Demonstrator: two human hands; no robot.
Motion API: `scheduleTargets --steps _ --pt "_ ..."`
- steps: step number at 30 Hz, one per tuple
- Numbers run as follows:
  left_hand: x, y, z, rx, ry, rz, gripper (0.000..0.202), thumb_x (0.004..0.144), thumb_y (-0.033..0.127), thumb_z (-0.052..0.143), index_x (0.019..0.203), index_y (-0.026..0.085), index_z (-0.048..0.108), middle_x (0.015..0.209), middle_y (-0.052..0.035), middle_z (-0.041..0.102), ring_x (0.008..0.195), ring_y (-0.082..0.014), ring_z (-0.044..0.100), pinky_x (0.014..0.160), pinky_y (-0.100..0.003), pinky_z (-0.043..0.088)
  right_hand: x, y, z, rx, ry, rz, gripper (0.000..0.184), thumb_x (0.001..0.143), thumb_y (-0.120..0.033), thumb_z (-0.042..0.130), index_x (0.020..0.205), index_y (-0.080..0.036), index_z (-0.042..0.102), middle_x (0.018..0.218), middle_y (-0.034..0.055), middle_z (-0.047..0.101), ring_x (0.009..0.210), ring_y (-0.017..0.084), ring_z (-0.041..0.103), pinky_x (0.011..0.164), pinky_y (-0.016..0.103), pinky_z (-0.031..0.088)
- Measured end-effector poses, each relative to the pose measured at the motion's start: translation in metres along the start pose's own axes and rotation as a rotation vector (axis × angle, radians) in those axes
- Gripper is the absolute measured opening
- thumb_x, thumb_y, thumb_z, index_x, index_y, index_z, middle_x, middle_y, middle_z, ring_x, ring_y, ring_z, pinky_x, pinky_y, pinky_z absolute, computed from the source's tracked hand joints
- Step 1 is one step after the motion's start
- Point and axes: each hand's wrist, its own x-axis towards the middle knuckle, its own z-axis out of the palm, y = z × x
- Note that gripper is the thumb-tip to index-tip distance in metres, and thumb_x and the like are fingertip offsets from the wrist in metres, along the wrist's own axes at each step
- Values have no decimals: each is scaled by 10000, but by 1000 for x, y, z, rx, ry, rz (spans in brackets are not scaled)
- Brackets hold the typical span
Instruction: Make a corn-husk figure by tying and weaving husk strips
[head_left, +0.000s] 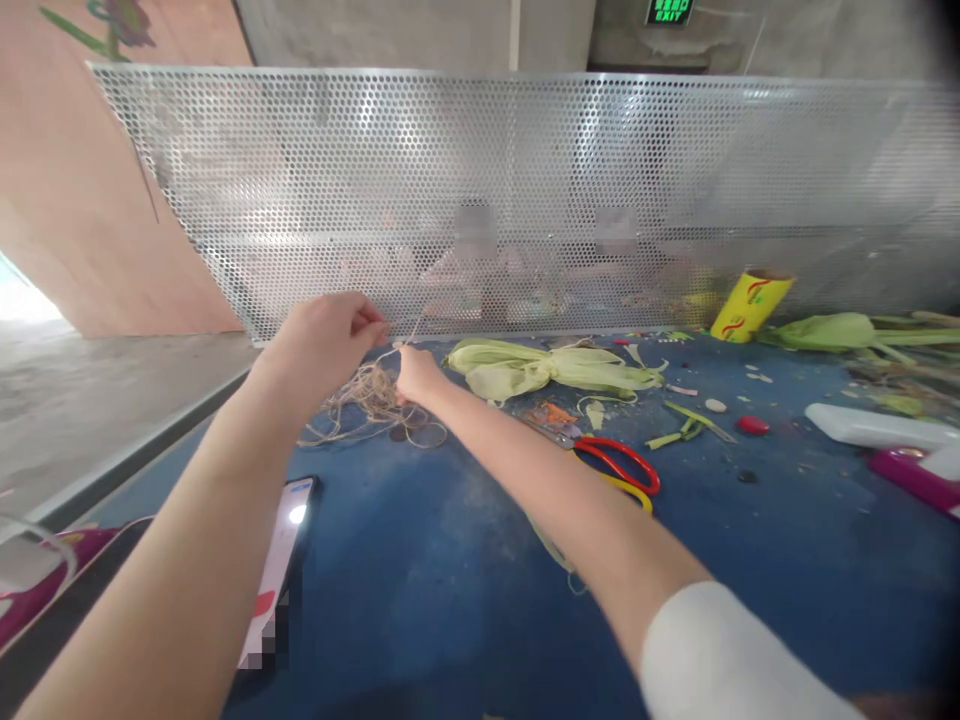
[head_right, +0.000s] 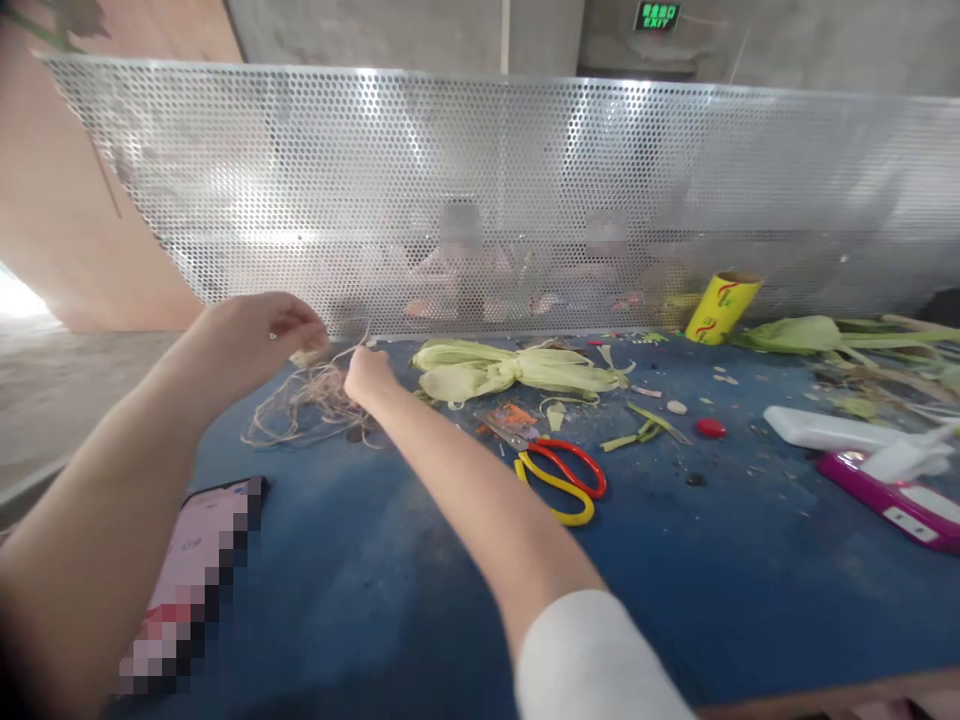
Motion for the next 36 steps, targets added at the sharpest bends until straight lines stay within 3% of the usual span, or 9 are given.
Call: scheduleTargets --steps 4,6,11,17,22,27,32,34,36 --pt "-9 -4 7 5 -96 43 216 785 312 423 855 179 577 864 -67 661 742 -188 564 654 -291 404 -62 19 -59 -354 -62 36 279 859 -310 507 1073 -133 542 1077 66 564 936 197 565 790 390 472" --pt "-14 -3 7 41 -129 75 220 794 304 420 870 166 574 873 -80 656 799 -200 560 699 -298 407 -103 39 -86 -506 -52 93 171 854 -233 486 897 -128 614 941 105 609 889 221 571 787 343 431" --pt "-18 10 0 152 -252 109 247 788 278 418 877 160 617 953 -100 635 851 -248 537 705 -346 402 -170 98 -108 -776 -71 328 126 749 -189 582 798 -74 595 824 168 593 745 272 595 636 336 409" --pt "-18 22 -7 160 -283 97 227 749 230 456 864 155 638 903 -94 649 832 -251 538 705 -362 393 -171 119 -98 -906 -7 376 311 726 -117 559 1032 -91 505 1052 194 518 957 281 558 737 322 404" --pt "-18 19 -10 162 -260 95 217 766 261 455 867 183 630 873 -69 652 834 -238 547 716 -349 390 -164 118 -93 -927 -28 438 307 689 -119 579 989 -83 522 911 159 579 830 270 608 662 306 417" --pt "-15 9 -9 137 -210 106 219 757 261 441 856 190 624 809 -50 646 731 -202 563 663 -323 396 -164 118 -100 -981 25 469 311 638 -104 596 942 -56 551 936 198 571 863 301 597 692 329 414" --pt "-15 7 -8 136 -113 140 203 769 298 463 844 209 629 822 -30 646 735 -185 559 662 -304 387 -193 119 -124 -997 104 422 284 724 -373 567 869 -129 545 908 189 580 897 316 561 761 377 413" --pt "-16 9 -9 142 -103 130 196 768 280 466 849 217 633 810 -22 644 714 -173 553 630 -289 379 -205 111 -126 -891 221 331 301 725 -486 553 827 -206 512 874 163 593 861 301 560 698 359 434" --pt "-17 11 -10 148 -101 127 206 772 264 456 854 221 639 799 -19 640 696 -165 546 610 -280 373 -208 96 -117 -787 219 264 421 683 -590 541 830 -199 496 884 141 586 877 302 558 673 355 447"
